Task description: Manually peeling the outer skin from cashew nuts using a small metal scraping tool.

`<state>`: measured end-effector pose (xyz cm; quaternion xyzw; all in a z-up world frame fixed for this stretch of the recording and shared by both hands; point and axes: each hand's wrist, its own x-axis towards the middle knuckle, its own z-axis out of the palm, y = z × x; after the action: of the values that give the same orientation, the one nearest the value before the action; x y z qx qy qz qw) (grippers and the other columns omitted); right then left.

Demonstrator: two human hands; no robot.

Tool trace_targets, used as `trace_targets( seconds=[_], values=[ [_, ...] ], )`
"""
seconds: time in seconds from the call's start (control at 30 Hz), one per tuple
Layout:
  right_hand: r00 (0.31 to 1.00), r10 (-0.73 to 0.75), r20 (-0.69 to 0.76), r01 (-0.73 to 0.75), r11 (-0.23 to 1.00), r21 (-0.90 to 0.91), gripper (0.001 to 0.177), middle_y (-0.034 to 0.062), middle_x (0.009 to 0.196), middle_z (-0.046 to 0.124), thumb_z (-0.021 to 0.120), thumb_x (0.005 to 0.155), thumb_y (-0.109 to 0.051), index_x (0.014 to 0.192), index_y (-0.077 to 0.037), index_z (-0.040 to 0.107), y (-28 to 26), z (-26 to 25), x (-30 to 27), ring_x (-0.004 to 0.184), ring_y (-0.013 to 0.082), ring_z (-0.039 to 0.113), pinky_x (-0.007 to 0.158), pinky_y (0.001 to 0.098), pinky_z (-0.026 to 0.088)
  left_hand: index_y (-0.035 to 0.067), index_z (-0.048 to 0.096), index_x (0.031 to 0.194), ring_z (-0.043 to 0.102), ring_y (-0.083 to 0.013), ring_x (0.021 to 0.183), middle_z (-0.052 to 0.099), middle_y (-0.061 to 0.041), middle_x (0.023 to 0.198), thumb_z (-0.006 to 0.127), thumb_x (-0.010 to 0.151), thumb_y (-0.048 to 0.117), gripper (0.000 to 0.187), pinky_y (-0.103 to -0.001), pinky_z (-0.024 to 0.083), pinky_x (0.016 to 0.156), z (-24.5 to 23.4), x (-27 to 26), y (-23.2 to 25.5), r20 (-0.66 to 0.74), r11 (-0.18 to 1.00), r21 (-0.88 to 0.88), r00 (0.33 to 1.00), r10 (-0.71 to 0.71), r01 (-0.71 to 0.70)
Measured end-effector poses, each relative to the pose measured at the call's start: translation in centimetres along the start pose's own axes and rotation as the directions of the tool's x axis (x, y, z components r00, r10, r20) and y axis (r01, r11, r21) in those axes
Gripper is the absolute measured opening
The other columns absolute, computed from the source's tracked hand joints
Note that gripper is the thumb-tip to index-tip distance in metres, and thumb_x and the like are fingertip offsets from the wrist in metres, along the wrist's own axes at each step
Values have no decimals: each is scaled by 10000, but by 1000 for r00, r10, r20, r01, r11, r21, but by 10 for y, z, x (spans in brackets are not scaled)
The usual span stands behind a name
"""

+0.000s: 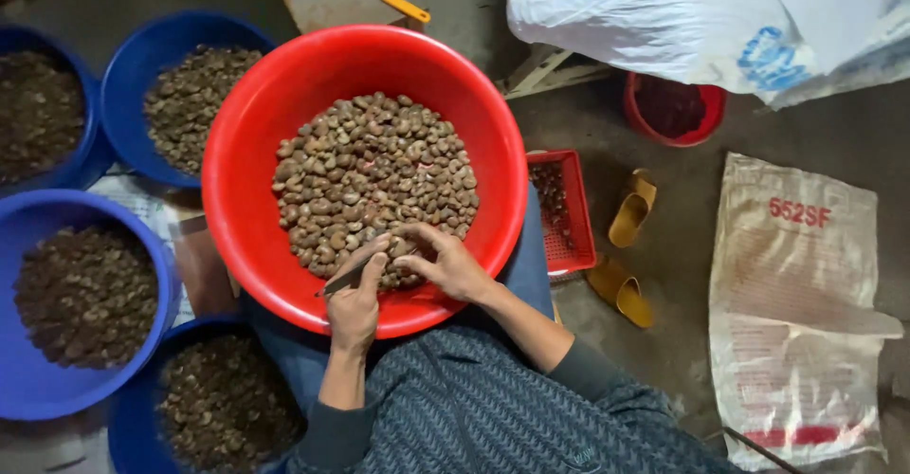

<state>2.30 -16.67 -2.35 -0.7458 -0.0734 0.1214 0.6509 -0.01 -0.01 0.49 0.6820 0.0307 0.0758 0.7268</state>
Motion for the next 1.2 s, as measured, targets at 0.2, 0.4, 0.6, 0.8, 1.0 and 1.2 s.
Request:
trace_targets(
  seconds=[0.2, 0.4, 0.6, 0.8, 1.0, 1.2],
  values=[
    [999, 33, -10, -33, 999, 14, 455, 203, 1042, 760, 803, 891, -155, 1317, -75, 665, -18, 0, 3, 1000, 273, 721, 867, 435, 587, -36, 759, 1090, 694, -290, 1132, 759, -214, 1132, 678, 983, 40, 154, -472, 534, 1029, 3, 2, 9, -16, 1000, 5, 1000, -20, 21],
    [999, 30, 10, -31, 997, 76, 474, 194, 1096, 756, 839, 862, -173, 1296, -80, 670, -11, -2, 2, 1038, 264, 717, 904, 438, 576, -49, 747, 1095, 704, -308, 1113, 758, -223, 1110, 652, 1017, 76, 175, -474, 542, 1007, 2, 3, 2, -50, 997, 11, 996, -79, 79],
    [992, 92, 89, -108, 975, 196, 471, 139, 1048, 761, 798, 906, -129, 1338, -64, 622, 13, -4, 0, 978, 191, 699, 909, 388, 585, -22, 766, 1075, 722, -273, 1080, 772, -190, 1076, 665, 998, 55, 149, -445, 555, 990, -5, 0, -7, -51, 996, 33, 996, -79, 81],
    [976, 148, 161, -200, 904, 378, 463, 151, 1041, 759, 725, 936, -21, 1371, 14, 570, 19, -15, 6, 871, 167, 731, 785, 341, 649, -45, 756, 1074, 713, -319, 1113, 758, -210, 1106, 692, 983, 28, 133, -475, 555, 999, -3, 1, -4, -32, 998, -62, 999, -13, 11],
    [968, 198, 157, -250, 838, 485, 421, 179, 1049, 743, 671, 966, 5, 1366, 54, 548, 8, -16, 6, 878, 227, 749, 764, 392, 671, -31, 746, 1104, 680, -323, 1186, 733, -218, 1189, 696, 982, 31, 146, -480, 527, 1045, 0, 2, -2, 14, 984, -174, 1000, 27, -25],
    [972, 170, 160, -227, 851, 474, 431, 214, 1040, 737, 670, 960, 7, 1369, 67, 547, 10, -17, 7, 848, 263, 755, 745, 406, 672, -62, 718, 1142, 688, -326, 1151, 739, -239, 1159, 636, 1029, 35, 170, -487, 558, 999, 0, 2, 1, -24, 975, -223, 1000, -14, 8]
  ],
)
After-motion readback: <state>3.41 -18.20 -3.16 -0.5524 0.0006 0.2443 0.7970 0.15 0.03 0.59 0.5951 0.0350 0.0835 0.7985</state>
